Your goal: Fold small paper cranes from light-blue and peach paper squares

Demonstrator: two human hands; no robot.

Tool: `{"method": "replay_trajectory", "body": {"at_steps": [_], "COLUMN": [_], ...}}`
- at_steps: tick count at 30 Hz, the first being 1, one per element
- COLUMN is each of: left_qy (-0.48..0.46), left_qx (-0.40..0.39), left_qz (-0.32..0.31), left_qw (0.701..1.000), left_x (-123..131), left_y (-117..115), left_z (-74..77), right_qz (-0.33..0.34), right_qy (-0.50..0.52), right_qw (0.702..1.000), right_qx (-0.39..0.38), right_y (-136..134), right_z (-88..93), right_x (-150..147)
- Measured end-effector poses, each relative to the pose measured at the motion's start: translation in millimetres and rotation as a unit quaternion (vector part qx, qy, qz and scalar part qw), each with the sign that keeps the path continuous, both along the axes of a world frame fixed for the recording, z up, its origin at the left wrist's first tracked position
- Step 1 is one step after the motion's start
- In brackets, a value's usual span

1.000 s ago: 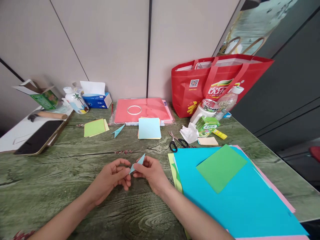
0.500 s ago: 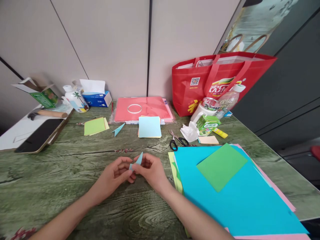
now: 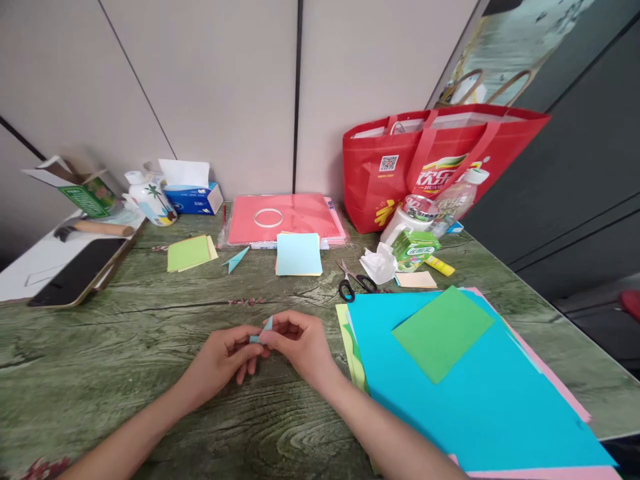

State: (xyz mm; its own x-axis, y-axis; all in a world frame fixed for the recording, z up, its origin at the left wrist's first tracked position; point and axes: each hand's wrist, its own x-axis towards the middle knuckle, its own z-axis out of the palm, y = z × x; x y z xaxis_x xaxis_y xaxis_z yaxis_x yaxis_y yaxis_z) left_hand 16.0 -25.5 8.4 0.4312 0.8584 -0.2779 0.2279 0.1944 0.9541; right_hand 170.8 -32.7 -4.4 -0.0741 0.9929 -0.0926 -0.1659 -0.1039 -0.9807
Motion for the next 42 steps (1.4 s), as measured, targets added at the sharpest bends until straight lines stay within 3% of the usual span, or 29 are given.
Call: {"method": "replay_trajectory", "body": {"at_steps": [17,23,38,42], "left_qy": [0.034,0.055,0.063,0.045], "left_qx": [0.068,0.086,0.093,0.062], "left_qz": [-0.001,-0.017,-0.031,-0.04], "left_qw": [0.997,0.995,0.993,0.996], "left_x": [0,-4,-6,-5], "left_y": [-2,1,2,2], "left_z": [0.8,1.2,0.2,3.3], "right_qz": [-0.034,-0.01,-0.032,-0.024], "right_qy": [-0.008,-0.022,-0.009,-0.016], "right_qw": [0.999,1.0,0.999,1.0], "right_qx": [-0.024,0.01,0.002,-0.002], "right_y": [-2,2,4,4], "right_z": [0.5,5.6,9.2,8.1], "right_x": [-2,5,7,9]}}
